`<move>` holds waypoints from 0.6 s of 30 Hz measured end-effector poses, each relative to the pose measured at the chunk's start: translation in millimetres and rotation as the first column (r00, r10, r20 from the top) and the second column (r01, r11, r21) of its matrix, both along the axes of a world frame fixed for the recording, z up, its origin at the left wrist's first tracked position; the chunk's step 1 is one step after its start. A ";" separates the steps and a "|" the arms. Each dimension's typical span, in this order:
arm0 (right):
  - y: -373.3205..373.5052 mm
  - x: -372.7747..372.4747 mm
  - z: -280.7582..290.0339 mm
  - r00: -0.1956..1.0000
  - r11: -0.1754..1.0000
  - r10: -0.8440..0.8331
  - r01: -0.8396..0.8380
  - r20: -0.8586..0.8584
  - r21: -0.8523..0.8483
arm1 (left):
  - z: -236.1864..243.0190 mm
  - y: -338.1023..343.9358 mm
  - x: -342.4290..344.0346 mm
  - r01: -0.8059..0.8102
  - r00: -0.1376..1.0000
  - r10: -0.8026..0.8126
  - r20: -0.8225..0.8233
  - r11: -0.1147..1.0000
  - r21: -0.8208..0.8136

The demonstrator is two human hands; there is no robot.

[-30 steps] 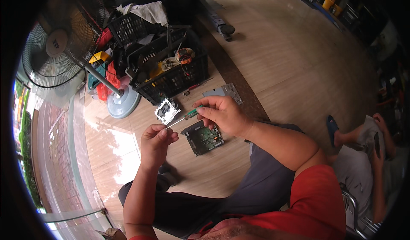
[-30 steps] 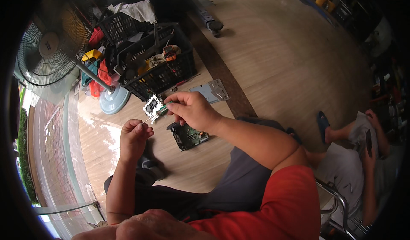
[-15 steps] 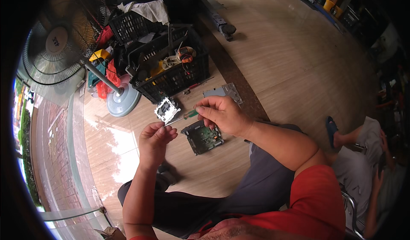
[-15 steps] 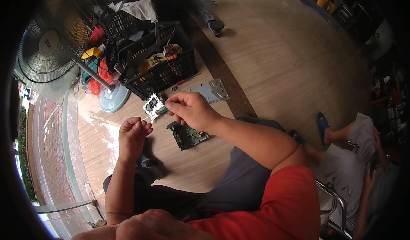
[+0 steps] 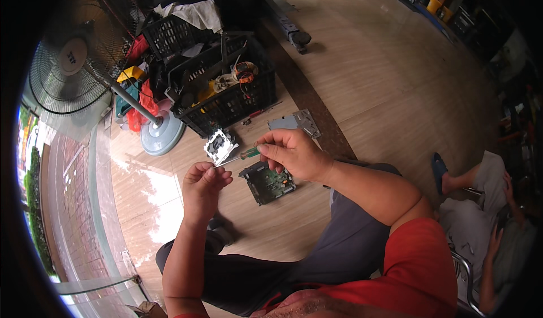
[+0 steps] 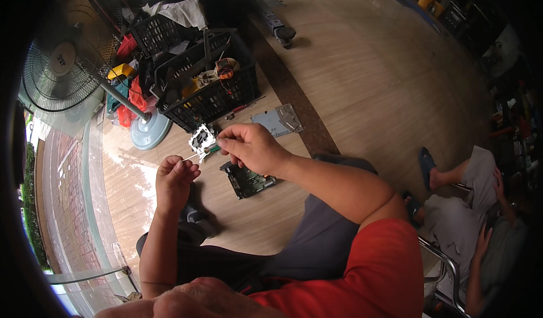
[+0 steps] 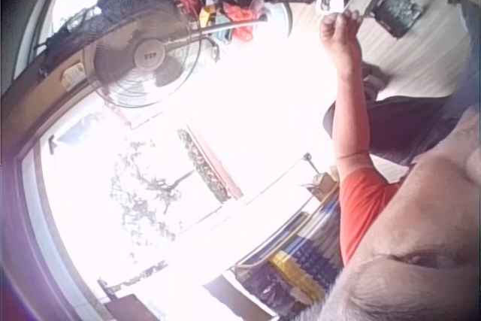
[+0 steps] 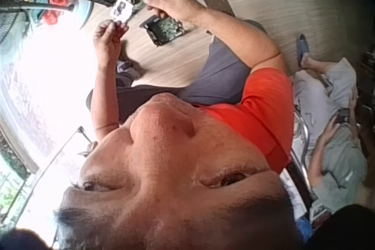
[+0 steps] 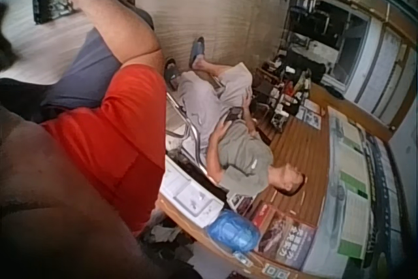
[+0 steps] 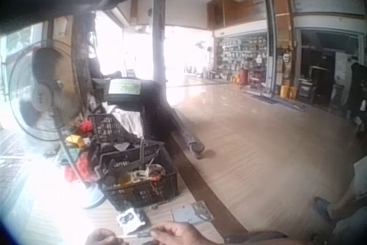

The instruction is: The person uses a screwdriver to manipulate and inspect components on a green circuit board within a metal enclosure while sitting on a tiled floor.

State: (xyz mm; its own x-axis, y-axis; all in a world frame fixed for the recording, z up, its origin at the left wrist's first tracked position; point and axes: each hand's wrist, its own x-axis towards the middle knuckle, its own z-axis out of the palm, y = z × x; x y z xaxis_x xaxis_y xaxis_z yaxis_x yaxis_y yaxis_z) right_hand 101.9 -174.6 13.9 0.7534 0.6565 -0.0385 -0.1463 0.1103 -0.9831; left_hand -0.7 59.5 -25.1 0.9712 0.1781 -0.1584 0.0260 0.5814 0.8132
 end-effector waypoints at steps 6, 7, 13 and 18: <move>0.0 -0.8 -0.8 1.000 1.000 0.002 -0.003 0.002 0.009 | -4.2 2.2 0.1 0.006 0.999 -0.006 0.034 1.000 0.012; -0.2 -0.8 -1.2 1.000 1.000 0.003 -0.003 -0.006 0.005 | -3.8 2.1 0.3 0.003 0.999 -0.004 0.035 1.000 0.010; -0.1 -1.0 -2.3 0.999 1.000 0.005 -0.004 0.047 -0.025 | -2.8 2.3 0.4 -0.007 1.000 0.007 0.029 1.000 0.015; 0.7 -1.5 -2.7 0.999 1.000 -0.003 0.005 0.054 -0.023 | -3.7 2.8 -0.5 -0.014 1.000 0.013 0.007 1.000 0.017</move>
State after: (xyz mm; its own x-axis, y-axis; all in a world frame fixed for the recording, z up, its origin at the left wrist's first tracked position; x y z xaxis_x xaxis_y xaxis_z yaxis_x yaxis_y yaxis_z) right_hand 100.5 -173.9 11.1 0.7574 0.6528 -0.0129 -0.0922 0.0875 -0.9919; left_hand -1.2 62.3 -28.8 0.9697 0.1938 -0.1486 0.0126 0.5676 0.8232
